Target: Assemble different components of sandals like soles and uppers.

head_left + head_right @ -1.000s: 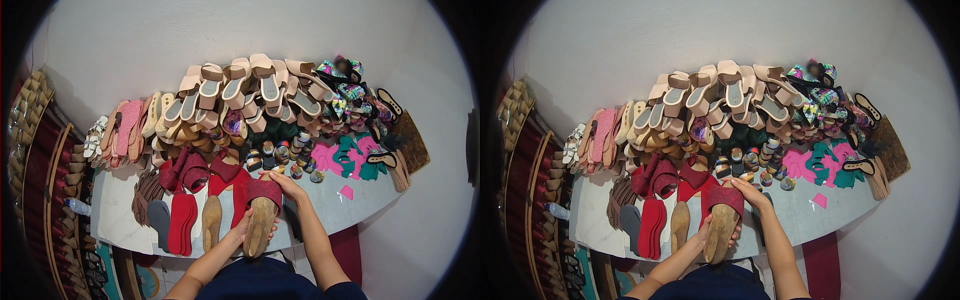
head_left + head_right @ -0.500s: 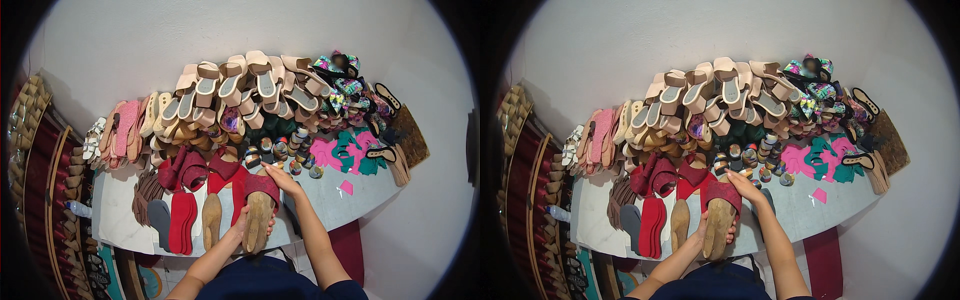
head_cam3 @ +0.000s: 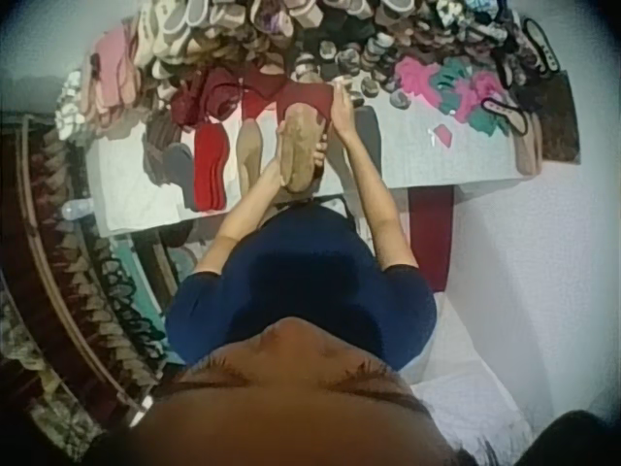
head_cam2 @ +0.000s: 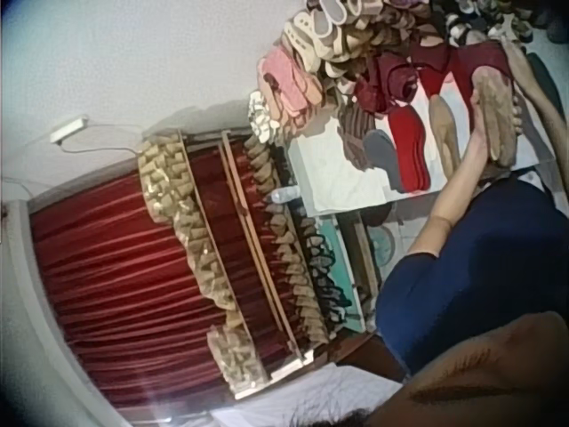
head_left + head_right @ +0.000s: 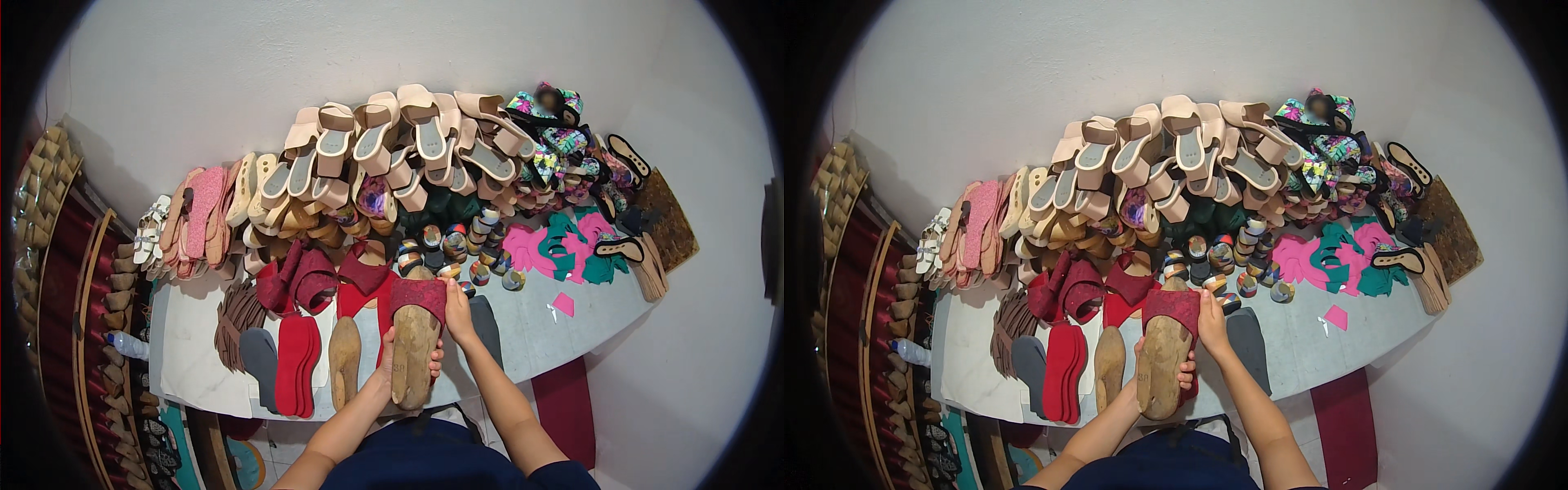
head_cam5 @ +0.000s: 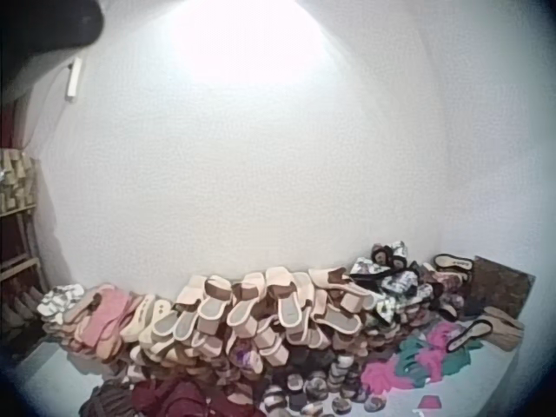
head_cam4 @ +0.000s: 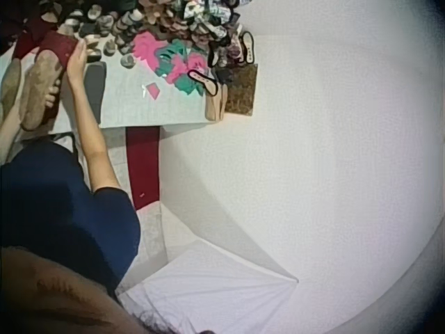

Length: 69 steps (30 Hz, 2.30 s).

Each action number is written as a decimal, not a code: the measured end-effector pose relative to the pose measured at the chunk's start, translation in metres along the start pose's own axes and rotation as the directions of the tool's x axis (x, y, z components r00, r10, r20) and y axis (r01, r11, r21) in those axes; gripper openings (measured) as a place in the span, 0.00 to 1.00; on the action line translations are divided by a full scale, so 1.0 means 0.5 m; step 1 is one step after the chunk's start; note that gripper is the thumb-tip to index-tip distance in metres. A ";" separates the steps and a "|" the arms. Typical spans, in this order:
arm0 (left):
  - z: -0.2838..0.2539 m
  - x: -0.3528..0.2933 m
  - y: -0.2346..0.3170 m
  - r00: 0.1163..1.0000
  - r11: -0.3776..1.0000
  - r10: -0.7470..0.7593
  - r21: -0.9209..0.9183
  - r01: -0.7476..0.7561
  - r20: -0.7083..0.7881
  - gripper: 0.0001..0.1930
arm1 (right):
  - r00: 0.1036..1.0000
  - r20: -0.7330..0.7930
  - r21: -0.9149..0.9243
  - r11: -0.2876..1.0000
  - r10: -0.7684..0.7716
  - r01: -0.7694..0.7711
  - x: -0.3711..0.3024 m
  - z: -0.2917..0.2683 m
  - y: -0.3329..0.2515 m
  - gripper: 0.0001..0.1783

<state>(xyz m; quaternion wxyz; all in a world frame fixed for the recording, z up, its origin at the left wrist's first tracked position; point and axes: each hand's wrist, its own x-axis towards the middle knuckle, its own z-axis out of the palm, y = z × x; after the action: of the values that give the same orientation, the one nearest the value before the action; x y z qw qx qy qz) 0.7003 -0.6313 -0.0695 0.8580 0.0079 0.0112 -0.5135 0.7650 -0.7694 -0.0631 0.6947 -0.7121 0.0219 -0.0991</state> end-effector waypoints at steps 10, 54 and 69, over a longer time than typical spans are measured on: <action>0.002 -0.001 -0.008 0.996 1.000 0.002 0.013 -0.003 0.090 0.46 | 0.999 -0.006 0.137 0.990 0.031 -0.030 -0.005 0.000 0.014 0.23; -0.063 -0.019 0.003 0.912 0.909 0.170 0.417 0.001 -0.373 0.46 | 0.981 -0.003 -0.509 0.844 0.192 -0.167 -0.072 0.007 -0.027 0.26; -0.060 -0.035 -0.006 0.967 0.884 0.181 0.460 -0.081 -0.178 0.44 | 0.987 0.095 -0.549 0.834 0.130 -0.057 -0.087 0.003 -0.082 0.24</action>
<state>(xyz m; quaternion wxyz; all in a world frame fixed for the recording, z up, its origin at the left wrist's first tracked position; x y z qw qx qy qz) 0.6890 -0.6167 -0.0988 0.8595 0.2622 -0.0151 -0.4385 0.7182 -0.7593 -0.0270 0.4676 -0.8830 0.0393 -0.0086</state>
